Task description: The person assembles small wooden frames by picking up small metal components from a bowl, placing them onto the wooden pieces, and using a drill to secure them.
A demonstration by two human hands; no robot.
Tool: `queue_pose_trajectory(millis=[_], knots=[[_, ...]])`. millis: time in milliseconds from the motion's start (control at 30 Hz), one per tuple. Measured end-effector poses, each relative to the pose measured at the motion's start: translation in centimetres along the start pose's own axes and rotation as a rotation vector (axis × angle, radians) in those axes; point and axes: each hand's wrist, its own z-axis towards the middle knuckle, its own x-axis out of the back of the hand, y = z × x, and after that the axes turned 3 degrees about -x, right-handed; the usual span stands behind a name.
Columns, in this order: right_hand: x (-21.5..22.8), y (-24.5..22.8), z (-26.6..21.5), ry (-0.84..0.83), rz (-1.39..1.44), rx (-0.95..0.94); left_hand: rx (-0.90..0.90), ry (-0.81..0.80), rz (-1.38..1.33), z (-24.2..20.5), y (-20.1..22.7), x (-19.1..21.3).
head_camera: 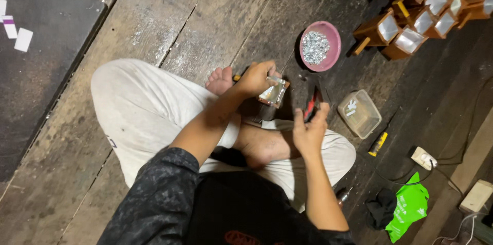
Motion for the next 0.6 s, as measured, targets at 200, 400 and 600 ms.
queue_pose_trajectory(millis=[200,400,600], knots=[[-1.7,-2.5,-0.5,-0.209,-0.260,-0.191,0.010,-0.001,0.005,-0.3,0.8,0.5],[-2.8,-1.7,-0.9,-0.170,-0.293,-0.176,0.024,0.021,-0.005,0.0,0.1,-0.2],[-3.3,-1.1,-1.5,-0.163,-0.322,-0.145,0.047,0.000,0.037,-0.5,0.8,0.3]])
